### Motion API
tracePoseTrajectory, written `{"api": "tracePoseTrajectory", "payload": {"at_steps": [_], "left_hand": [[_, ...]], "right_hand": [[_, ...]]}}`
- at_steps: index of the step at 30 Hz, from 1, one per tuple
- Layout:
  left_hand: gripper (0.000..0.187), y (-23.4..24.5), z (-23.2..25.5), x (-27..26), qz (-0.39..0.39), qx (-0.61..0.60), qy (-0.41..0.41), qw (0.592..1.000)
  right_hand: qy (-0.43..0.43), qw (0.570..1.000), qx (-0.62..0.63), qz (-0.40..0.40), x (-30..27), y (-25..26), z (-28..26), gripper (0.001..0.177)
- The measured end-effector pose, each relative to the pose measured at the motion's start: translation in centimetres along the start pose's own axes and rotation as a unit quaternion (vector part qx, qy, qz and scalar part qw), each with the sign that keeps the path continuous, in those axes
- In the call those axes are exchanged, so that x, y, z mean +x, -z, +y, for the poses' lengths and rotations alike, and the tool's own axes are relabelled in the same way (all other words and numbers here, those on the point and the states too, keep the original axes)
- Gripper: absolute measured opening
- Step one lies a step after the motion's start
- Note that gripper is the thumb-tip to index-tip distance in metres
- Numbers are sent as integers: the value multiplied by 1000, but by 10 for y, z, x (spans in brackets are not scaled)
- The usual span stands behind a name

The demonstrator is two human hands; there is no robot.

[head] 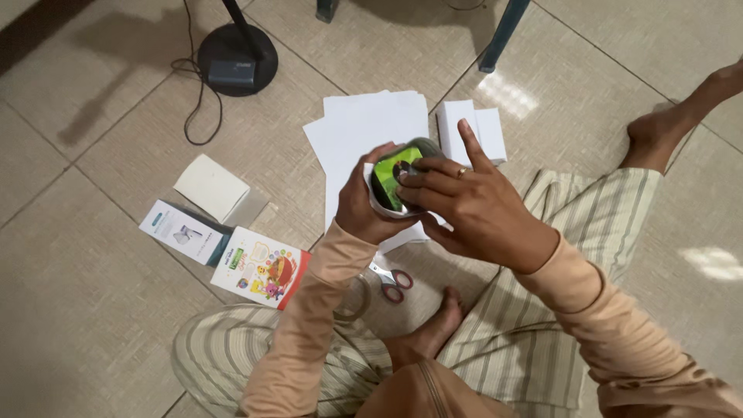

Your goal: The person sits on the floor and wraps small boxes with white paper. They fold the paper around each box, secure the folds with clear tape, and trim excess paper with scissors. The wrapped boxes are stacked aside as they are completed.

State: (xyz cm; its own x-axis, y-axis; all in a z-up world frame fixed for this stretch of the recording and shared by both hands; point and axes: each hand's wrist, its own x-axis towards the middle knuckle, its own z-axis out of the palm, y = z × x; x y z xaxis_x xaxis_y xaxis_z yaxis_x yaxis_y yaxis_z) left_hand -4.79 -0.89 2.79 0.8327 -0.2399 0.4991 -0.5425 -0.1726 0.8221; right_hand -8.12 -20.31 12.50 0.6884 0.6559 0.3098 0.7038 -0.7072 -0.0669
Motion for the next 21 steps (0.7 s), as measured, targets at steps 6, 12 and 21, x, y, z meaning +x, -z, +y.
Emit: {"api": "tracePoseTrajectory", "payload": {"at_steps": [6, 12, 21], "left_hand": [[101, -12, -3, 3, 36, 70, -34, 996], [80, 12, -33, 10, -97, -419, 156, 889], [21, 39, -1, 54, -239, -190, 9, 952]], "right_hand": [[14, 999, 26, 35, 2, -19, 26, 14], [-2, 970, 244, 3, -3, -16, 60, 9], [-7, 893, 447, -54, -16, 19, 83, 11]]}}
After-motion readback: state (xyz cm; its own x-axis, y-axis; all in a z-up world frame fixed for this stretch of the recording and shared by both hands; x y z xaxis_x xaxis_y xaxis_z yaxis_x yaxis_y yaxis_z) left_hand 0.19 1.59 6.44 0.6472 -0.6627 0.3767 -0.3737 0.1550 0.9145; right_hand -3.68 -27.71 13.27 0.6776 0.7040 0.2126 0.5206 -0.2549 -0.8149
